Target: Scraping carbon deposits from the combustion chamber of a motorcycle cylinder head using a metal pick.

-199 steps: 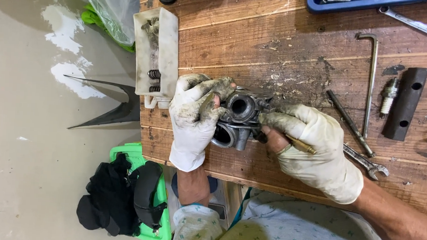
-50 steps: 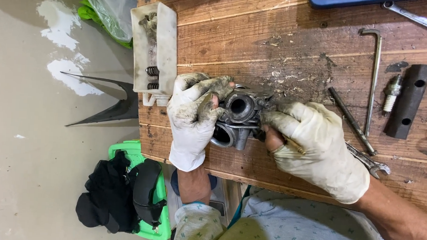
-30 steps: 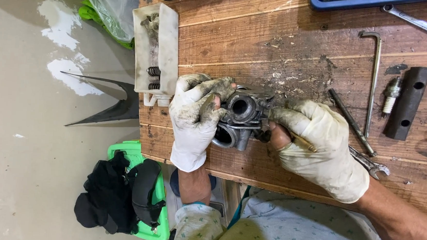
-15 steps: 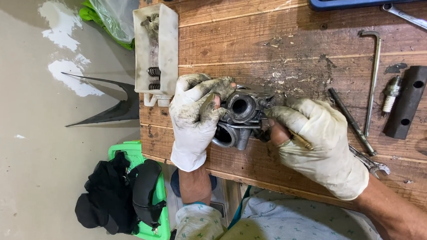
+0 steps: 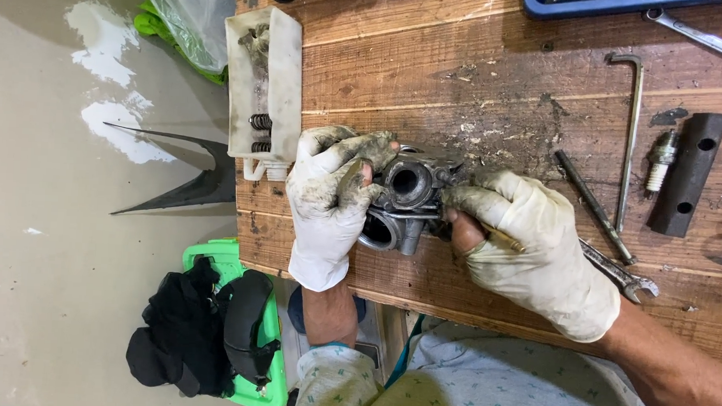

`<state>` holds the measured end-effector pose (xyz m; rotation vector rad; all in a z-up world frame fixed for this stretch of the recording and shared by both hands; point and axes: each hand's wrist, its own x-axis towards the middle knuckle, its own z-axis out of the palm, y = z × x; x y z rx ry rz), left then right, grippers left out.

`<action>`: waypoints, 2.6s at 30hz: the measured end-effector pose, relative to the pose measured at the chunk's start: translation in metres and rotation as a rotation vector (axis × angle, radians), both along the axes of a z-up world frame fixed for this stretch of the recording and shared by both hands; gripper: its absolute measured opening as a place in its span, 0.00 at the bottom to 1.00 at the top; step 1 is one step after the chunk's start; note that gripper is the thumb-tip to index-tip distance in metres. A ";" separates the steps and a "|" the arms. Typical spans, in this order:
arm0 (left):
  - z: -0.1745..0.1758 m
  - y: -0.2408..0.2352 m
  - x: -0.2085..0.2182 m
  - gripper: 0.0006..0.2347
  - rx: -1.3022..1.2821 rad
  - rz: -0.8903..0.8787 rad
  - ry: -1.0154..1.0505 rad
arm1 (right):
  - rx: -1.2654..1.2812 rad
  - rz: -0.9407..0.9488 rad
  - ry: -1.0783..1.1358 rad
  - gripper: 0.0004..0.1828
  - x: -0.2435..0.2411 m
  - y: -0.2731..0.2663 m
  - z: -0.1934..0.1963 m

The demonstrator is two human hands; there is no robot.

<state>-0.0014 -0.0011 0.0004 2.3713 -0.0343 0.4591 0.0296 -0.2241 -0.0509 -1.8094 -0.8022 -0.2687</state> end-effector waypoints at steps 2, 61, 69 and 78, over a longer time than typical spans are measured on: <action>-0.003 0.001 -0.001 0.17 -0.016 0.018 -0.003 | -0.051 -0.055 -0.056 0.05 -0.002 0.001 -0.003; -0.028 0.024 -0.042 0.11 -0.129 -0.093 -0.513 | 0.060 -0.286 0.299 0.09 -0.010 0.016 -0.086; -0.020 0.018 -0.048 0.12 -0.003 -0.098 -0.562 | 0.024 -0.372 0.424 0.09 -0.003 0.016 -0.116; -0.021 0.018 -0.049 0.12 -0.035 -0.106 -0.567 | 0.007 -0.380 0.496 0.08 0.003 0.025 -0.118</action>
